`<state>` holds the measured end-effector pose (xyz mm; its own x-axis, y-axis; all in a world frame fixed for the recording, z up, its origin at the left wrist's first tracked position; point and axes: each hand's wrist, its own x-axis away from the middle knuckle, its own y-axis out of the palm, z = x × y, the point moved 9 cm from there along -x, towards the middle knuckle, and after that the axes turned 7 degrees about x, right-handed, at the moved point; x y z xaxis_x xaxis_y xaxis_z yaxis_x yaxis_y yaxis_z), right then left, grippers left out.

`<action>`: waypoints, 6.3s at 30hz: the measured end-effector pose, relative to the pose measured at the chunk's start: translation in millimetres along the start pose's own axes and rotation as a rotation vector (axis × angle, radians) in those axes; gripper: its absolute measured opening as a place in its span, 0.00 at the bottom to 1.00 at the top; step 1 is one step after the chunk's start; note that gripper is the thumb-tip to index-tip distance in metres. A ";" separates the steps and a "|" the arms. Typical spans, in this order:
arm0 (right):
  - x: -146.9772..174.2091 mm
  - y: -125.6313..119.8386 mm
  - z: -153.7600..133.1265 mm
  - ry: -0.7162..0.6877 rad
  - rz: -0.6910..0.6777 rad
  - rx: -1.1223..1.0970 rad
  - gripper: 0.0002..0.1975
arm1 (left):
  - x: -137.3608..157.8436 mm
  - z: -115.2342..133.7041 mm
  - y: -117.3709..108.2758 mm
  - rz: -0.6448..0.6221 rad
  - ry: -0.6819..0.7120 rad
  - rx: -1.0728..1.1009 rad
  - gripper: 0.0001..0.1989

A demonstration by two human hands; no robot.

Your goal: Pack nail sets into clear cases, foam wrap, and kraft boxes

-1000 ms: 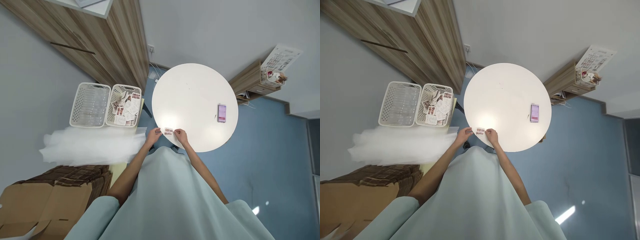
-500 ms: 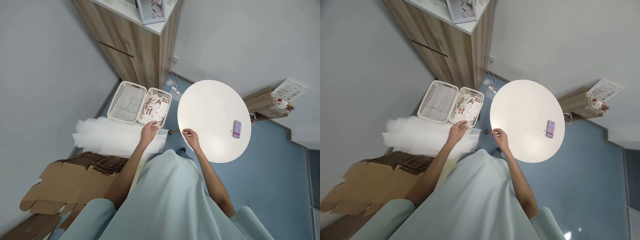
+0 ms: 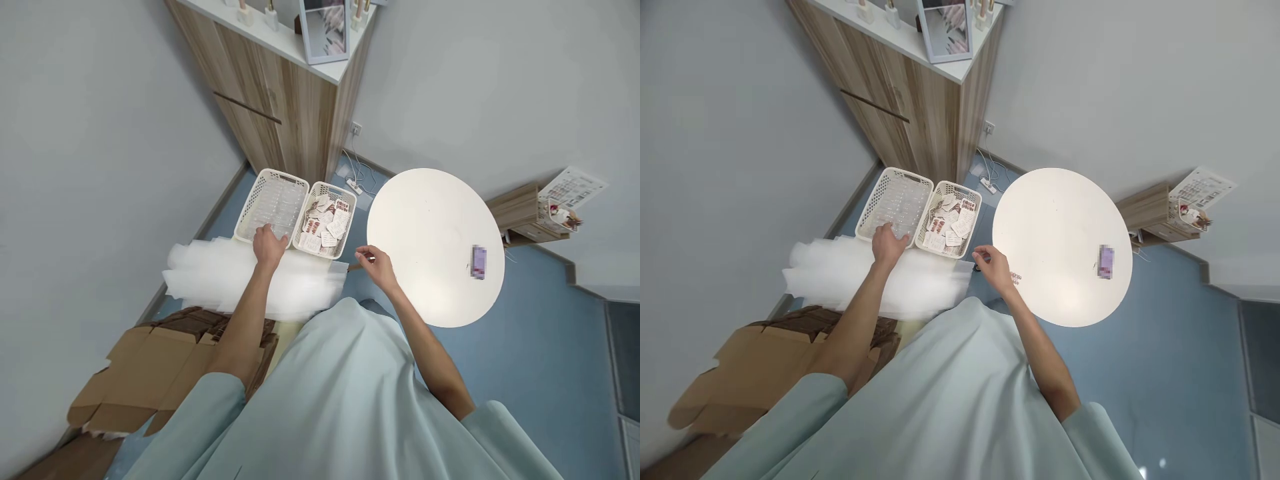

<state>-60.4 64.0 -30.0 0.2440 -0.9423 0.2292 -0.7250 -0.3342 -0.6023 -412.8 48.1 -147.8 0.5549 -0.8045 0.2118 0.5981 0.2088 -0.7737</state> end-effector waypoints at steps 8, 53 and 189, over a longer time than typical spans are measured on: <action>12.4 0.7 10.2 0.045 0.040 0.010 0.14 | -19.0 7.7 7.0 -0.016 -0.018 -0.134 0.36; 83.2 -212.6 149.9 0.027 0.123 -0.344 0.20 | 264.9 339.7 113.9 -0.390 0.497 0.471 0.55; 75.7 -204.9 155.9 -0.053 0.017 -0.126 0.17 | 274.2 281.2 198.6 -1.068 -0.232 1.154 0.32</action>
<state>207.0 58.2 -8.4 0.2628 -0.9485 0.1768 -0.8036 -0.3166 -0.5039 20.6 25.4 -75.5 -0.3816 -0.7750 0.5037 0.7922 0.0066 0.6103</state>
